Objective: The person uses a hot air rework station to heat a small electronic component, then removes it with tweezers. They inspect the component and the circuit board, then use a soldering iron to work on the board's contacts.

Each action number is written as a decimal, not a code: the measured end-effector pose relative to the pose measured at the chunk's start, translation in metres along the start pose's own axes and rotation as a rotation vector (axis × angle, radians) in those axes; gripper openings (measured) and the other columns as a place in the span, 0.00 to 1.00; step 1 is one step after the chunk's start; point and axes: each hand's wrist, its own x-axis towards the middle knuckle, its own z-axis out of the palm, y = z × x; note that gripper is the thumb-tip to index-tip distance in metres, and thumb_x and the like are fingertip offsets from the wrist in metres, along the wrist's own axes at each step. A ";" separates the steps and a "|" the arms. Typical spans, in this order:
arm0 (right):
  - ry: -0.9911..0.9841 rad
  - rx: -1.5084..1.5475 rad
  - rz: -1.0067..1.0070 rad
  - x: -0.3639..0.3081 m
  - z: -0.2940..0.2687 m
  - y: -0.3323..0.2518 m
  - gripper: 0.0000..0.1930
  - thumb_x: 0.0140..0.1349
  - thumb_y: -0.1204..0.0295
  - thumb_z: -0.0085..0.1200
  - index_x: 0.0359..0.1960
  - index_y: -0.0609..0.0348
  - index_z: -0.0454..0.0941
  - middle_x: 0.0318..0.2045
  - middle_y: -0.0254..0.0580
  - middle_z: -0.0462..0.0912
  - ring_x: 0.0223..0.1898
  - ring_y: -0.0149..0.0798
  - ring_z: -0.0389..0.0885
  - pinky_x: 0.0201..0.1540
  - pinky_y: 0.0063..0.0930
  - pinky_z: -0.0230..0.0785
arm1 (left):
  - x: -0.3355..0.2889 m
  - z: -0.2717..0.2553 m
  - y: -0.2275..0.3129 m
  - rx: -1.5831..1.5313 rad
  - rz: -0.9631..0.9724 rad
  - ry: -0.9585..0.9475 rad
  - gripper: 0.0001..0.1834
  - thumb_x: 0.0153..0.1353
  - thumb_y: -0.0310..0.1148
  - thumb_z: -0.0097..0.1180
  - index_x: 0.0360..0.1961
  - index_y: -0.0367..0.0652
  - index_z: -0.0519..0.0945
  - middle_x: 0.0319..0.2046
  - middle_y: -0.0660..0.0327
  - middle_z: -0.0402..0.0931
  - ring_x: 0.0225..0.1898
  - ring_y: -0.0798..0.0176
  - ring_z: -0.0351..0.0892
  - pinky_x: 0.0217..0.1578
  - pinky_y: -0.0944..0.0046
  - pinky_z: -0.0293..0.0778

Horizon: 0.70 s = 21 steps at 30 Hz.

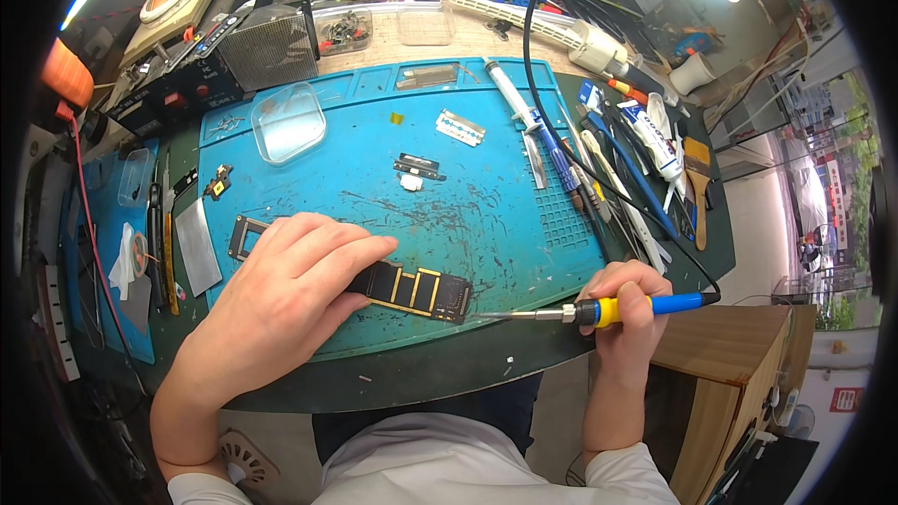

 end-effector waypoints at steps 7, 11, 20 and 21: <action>0.036 0.041 -0.029 -0.003 0.002 0.004 0.12 0.66 0.70 0.54 0.32 0.69 0.82 0.27 0.47 0.83 0.20 0.33 0.80 0.21 0.22 0.73 | -0.004 0.000 0.001 0.002 0.004 0.006 0.28 0.53 0.24 0.69 0.57 0.39 0.78 0.50 0.54 0.79 0.53 0.47 0.76 0.57 0.51 0.70; 0.126 0.118 -0.048 -0.007 -0.001 0.007 0.11 0.68 0.70 0.52 0.35 0.67 0.79 0.28 0.46 0.82 0.21 0.32 0.79 0.21 0.23 0.73 | -0.003 0.000 0.002 0.010 0.019 -0.017 0.28 0.53 0.23 0.69 0.57 0.39 0.78 0.50 0.54 0.79 0.53 0.47 0.76 0.56 0.51 0.70; 0.302 0.040 -0.611 0.063 0.002 -0.100 0.12 0.71 0.71 0.58 0.51 0.64 0.79 0.31 0.38 0.80 0.31 0.33 0.82 0.40 0.32 0.80 | -0.011 0.003 -0.005 0.100 0.159 0.082 0.26 0.54 0.26 0.69 0.56 0.40 0.79 0.51 0.54 0.79 0.53 0.47 0.77 0.56 0.52 0.73; 0.206 -0.021 -0.622 0.072 0.001 -0.122 0.14 0.71 0.69 0.59 0.53 0.65 0.80 0.37 0.42 0.84 0.36 0.34 0.85 0.41 0.30 0.81 | -0.011 0.003 -0.005 0.105 0.179 0.088 0.26 0.54 0.26 0.69 0.56 0.40 0.79 0.51 0.54 0.80 0.53 0.47 0.77 0.55 0.52 0.74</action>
